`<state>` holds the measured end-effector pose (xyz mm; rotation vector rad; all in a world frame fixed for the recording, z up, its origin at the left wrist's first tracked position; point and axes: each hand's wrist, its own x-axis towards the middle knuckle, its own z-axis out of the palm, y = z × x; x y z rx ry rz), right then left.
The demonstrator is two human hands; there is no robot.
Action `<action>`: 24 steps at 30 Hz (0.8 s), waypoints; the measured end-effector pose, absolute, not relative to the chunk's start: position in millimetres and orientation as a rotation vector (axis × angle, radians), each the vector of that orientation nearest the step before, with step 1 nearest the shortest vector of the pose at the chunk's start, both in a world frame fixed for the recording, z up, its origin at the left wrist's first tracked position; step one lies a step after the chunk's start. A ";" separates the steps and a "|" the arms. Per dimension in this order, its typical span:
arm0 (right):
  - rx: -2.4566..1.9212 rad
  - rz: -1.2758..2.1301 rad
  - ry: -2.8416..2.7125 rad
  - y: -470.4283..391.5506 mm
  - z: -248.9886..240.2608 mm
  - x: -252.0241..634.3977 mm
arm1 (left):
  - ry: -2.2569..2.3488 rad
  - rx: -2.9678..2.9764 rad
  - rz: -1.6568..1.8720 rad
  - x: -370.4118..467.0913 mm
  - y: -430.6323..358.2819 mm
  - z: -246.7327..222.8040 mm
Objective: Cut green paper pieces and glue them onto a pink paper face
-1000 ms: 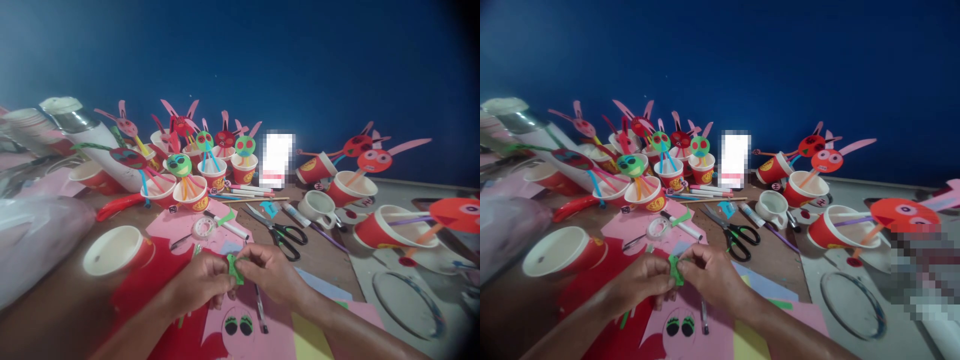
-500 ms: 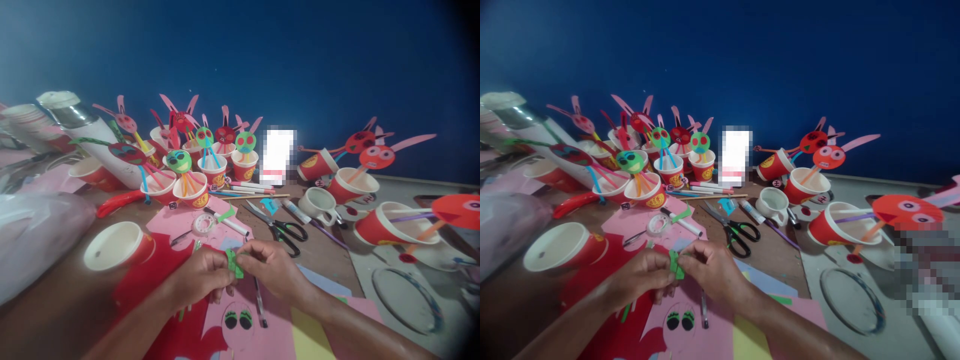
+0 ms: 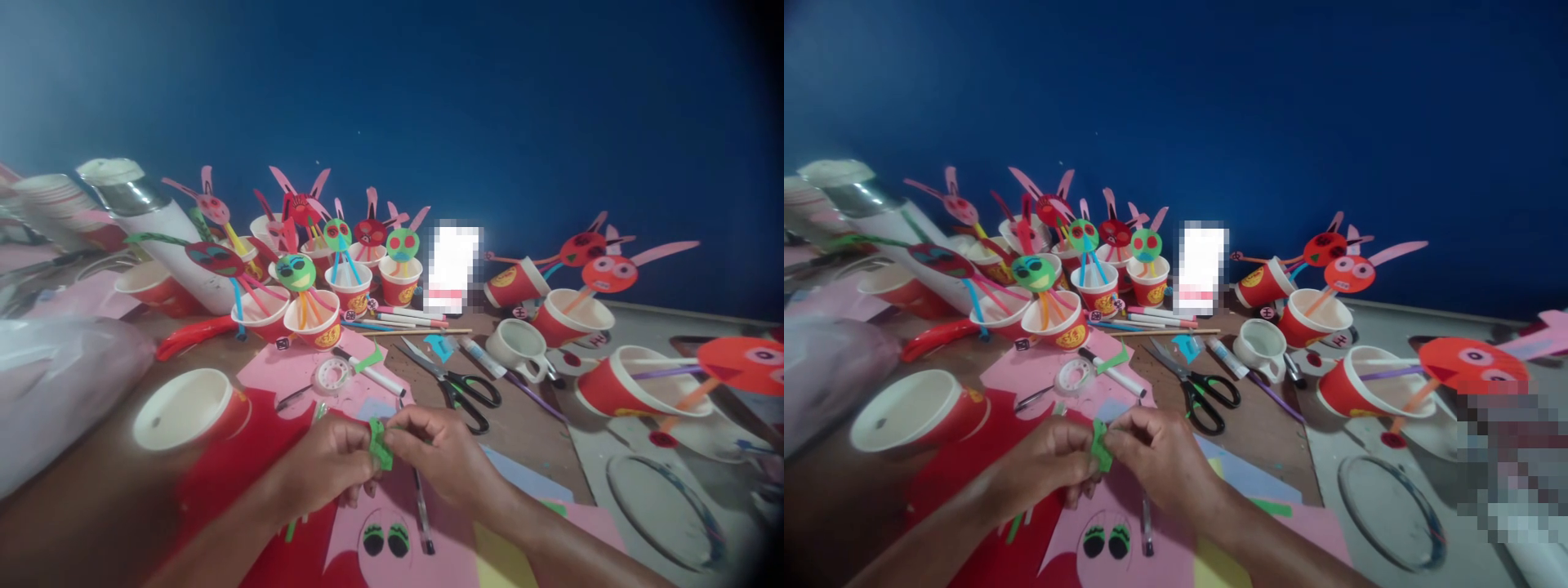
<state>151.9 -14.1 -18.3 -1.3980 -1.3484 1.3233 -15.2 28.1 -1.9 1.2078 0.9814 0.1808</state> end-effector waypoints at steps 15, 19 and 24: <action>-1.386 1.395 -1.289 -12.4 -18.9 150.9 | 0.995 1.266 0.218 -15.2 26.1 -9.6; -1.399 1.406 -1.270 -11.6 -20.2 152.0 | 0.978 1.273 0.221 -17.5 26.8 -11.0; -1.386 1.423 -1.260 -10.4 -22.3 150.4 | 0.973 1.241 0.236 -18.6 27.0 -13.0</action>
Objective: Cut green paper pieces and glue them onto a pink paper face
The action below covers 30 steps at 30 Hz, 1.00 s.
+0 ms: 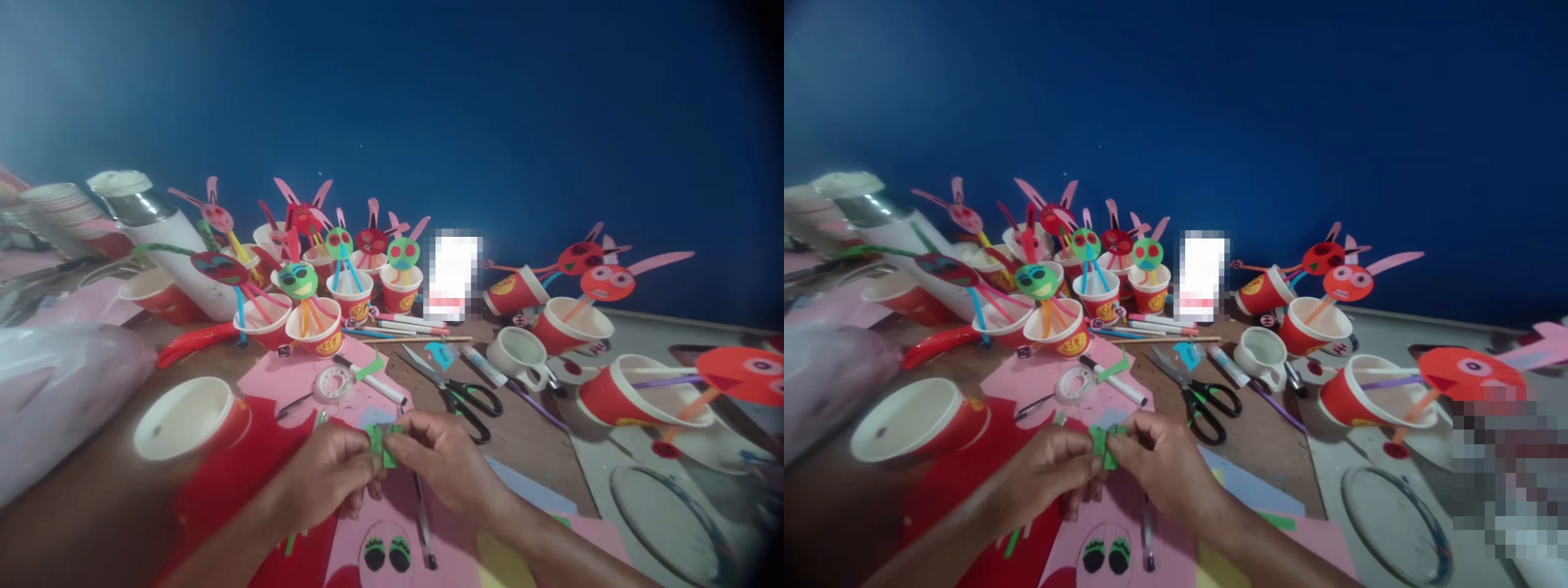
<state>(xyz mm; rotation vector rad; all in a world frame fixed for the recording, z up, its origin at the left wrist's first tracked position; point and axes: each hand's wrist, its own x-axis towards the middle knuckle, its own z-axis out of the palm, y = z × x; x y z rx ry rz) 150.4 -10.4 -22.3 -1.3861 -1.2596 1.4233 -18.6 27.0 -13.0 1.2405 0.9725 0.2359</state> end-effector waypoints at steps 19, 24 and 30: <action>-1.409 1.369 -1.315 -11.1 -18.1 149.6 | 0.922 1.172 0.248 -17.2 26.2 -10.3; -1.370 1.422 -1.279 -10.2 -15.9 150.5 | 0.938 1.152 0.269 -17.8 26.2 -11.4; -1.385 1.414 -1.267 -10.1 -19.4 149.1 | 0.952 1.173 0.251 -18.0 25.4 -13.0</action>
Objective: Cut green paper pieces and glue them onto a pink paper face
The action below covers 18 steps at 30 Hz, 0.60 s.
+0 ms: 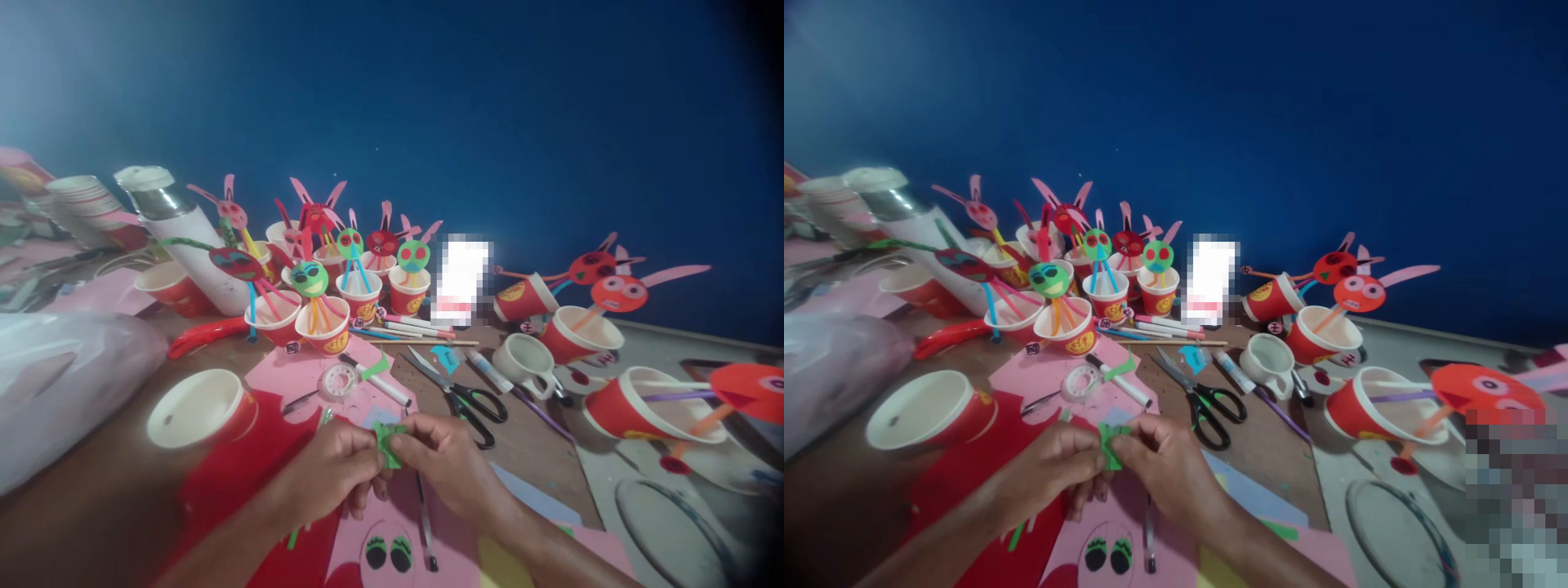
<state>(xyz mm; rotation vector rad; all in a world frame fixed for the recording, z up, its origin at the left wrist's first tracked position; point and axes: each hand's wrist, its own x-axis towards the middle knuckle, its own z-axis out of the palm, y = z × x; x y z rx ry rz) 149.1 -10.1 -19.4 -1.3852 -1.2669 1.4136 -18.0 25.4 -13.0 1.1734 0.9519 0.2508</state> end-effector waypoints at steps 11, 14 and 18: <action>-1.380 1.388 -1.286 -12.1 -22.7 150.9 | 0.959 1.162 0.243 -18.0 26.4 -11.8; -1.377 1.368 -1.292 -11.9 -23.0 150.5 | 0.964 1.150 0.269 -16.8 25.0 -14.3; -1.367 1.347 -1.295 -10.8 -23.0 149.1 | 1.029 1.151 0.291 -13.7 23.9 -15.9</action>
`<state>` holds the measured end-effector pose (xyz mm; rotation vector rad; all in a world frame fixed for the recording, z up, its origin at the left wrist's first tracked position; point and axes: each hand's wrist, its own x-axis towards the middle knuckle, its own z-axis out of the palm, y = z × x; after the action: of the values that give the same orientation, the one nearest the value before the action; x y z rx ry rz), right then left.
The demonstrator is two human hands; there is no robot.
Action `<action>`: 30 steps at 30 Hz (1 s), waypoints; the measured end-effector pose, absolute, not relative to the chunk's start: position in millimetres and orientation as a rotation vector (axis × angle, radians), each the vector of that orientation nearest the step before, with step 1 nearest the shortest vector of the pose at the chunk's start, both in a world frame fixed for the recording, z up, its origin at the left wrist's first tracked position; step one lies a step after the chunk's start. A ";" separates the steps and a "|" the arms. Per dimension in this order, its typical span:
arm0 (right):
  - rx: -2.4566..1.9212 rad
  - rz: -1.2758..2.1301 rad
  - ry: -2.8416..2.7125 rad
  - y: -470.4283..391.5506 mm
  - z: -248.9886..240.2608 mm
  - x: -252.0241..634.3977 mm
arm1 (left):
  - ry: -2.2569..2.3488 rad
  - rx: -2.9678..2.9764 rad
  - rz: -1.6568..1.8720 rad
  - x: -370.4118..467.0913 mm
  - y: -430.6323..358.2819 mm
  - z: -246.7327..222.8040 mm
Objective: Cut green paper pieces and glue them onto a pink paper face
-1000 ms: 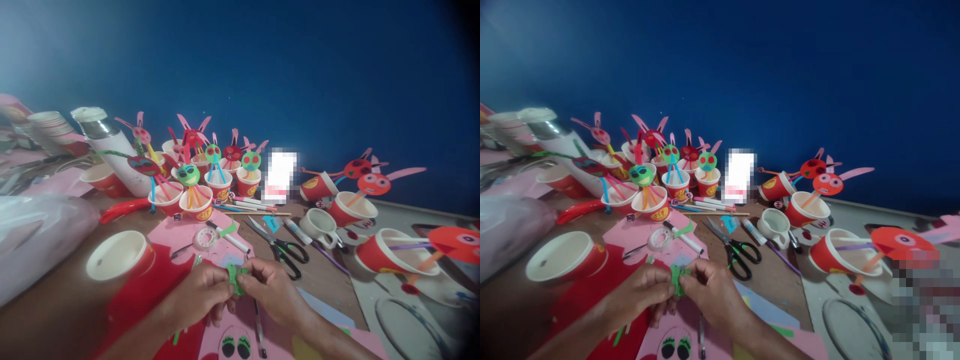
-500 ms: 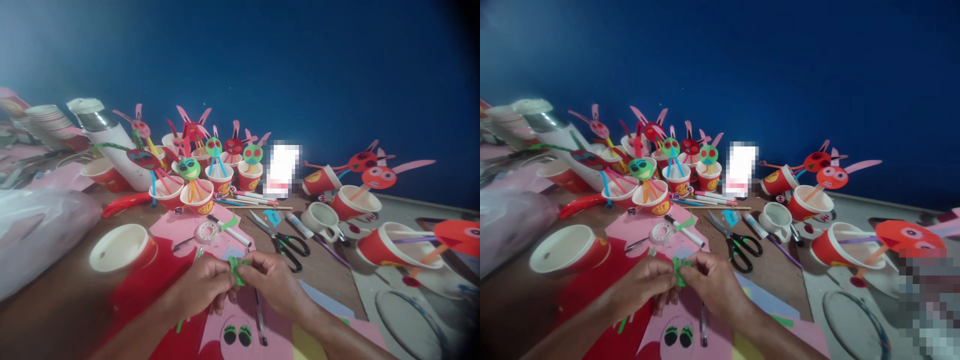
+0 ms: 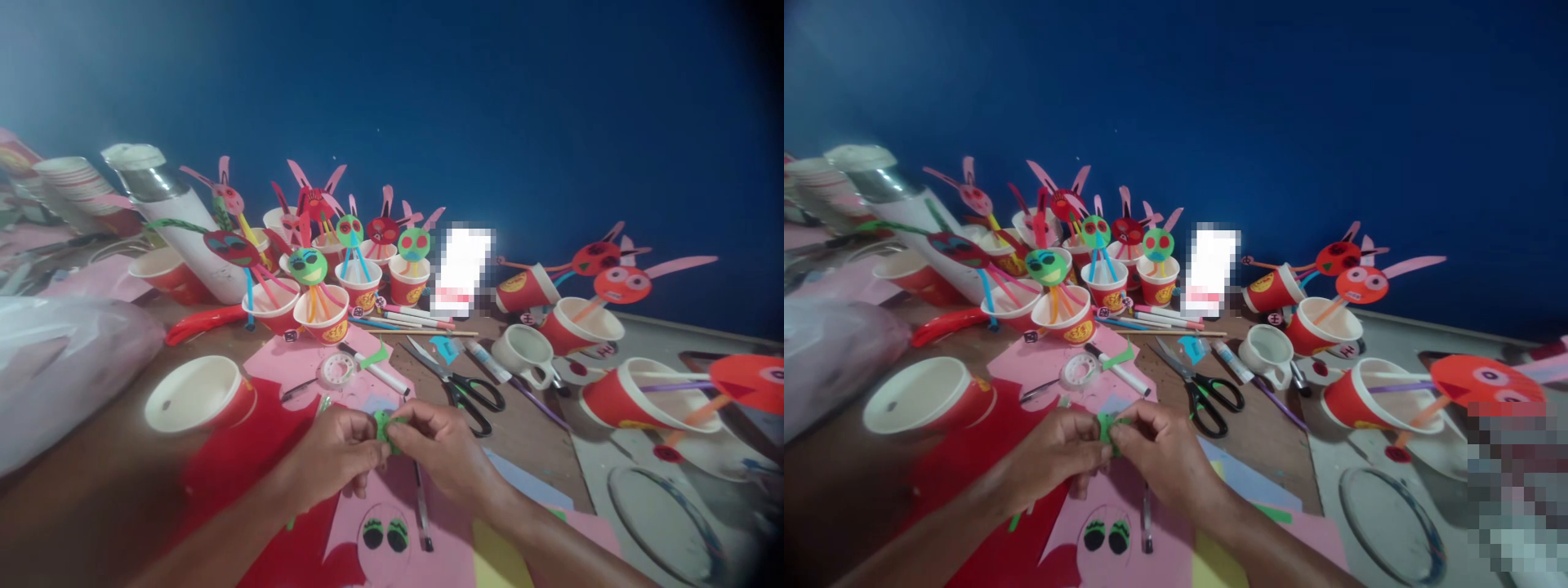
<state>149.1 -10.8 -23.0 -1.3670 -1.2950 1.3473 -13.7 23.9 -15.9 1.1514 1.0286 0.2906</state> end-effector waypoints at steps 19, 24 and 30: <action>-1.368 1.302 -1.311 -6.1 -14.8 147.8 | 1.091 1.207 0.344 -8.8 22.4 -13.6; -1.410 1.264 -1.357 -5.6 -14.3 148.1 | 1.022 1.200 0.322 -11.7 21.2 -14.2; -1.528 1.174 -1.484 -8.4 -12.7 151.7 | 1.130 1.395 0.436 -44.0 38.4 11.9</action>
<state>151.7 -8.4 -12.7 -1.5281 -1.4841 1.1740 -44.0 38.4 11.9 1.3945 1.1304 0.4356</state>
